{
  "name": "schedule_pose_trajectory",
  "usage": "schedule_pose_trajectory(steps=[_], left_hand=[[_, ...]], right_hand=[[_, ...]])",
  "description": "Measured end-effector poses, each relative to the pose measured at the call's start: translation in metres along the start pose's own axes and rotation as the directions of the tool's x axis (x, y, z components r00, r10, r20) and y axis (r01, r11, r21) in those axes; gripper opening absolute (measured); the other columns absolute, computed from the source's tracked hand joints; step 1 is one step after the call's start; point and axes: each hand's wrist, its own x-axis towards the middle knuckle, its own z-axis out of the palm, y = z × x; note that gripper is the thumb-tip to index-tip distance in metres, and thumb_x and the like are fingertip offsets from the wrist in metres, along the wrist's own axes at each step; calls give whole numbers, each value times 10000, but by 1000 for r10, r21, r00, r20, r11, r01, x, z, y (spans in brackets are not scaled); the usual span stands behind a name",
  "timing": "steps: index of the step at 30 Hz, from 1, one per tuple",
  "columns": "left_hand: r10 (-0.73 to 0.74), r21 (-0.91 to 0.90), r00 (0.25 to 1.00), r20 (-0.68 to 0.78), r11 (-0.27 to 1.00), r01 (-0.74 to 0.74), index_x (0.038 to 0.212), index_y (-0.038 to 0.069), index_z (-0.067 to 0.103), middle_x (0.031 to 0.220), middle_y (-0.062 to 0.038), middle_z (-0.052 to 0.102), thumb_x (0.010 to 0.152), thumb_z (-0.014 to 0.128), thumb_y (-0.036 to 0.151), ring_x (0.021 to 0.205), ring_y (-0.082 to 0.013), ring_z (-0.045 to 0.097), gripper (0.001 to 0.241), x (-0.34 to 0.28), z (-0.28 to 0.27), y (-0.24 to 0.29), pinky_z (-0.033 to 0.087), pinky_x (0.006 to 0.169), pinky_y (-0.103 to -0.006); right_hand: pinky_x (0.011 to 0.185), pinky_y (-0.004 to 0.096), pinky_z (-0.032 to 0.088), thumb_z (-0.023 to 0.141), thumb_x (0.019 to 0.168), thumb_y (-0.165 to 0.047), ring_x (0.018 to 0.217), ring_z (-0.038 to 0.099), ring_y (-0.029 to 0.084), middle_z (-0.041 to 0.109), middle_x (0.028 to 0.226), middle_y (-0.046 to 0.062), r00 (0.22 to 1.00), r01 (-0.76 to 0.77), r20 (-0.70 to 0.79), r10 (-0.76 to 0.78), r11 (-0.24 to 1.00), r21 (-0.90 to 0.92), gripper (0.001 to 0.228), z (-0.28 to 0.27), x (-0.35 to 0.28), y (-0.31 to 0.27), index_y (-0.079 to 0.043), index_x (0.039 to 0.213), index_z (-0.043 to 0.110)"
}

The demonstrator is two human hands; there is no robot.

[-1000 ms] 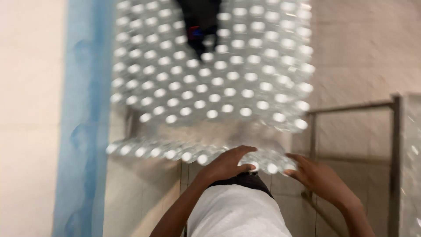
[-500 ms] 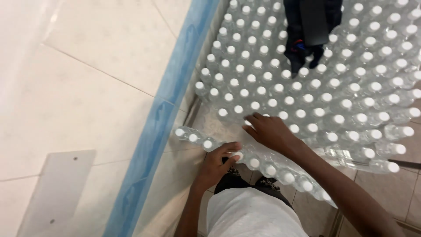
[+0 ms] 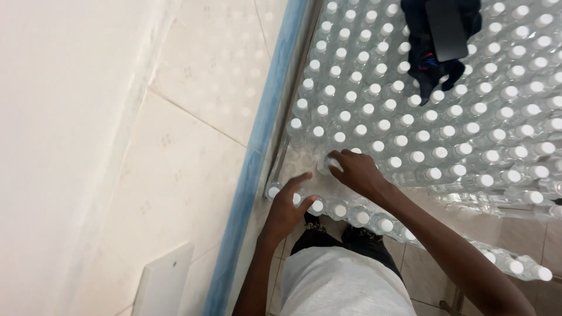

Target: Manually placing and tightening caps on a large batch of filled water bottles on a production table.

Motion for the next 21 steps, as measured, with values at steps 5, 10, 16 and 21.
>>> schedule_pose_trajectory(steps=[5,10,16,21], left_hand=[[327,34,942,74,943,-330,1719,130,357,1719,-228,381,855,901,496,1634,-494,227,1085,60,12,-4,197,1339,-634],[255,18,870,422,957,-289,1740,220,298,1390,-191,745,739,906,598,1413,-410,625,1231,93,31,79,443,1234,-591],[-141,-209,874,465,942,263,1541,43,498,1179,-196,739,877,924,350,857,-264,796,847,131,85,64,707,706,-357],[-205,-336,853,481,855,395,1516,26,543,1193,-203,744,910,897,296,870,-317,820,752,147,104,28,718,723,-409]], right_hand=[[714,556,648,740,996,-302,921,817,422,790,925,215,993,-10,-114,38,972,235,343,-141,-70,-39,-129,1292,754],[491,397,601,825,923,-171,598,683,292,704,730,241,952,-211,-11,307,680,703,382,-195,-96,3,-17,1271,793],[408,332,566,669,1083,-311,588,676,245,691,782,201,915,-127,-90,393,491,862,594,-149,-91,90,10,1558,513],[509,361,593,645,1098,-293,680,708,268,739,820,211,886,-281,-5,465,544,791,489,-137,-135,127,-6,1493,617]])
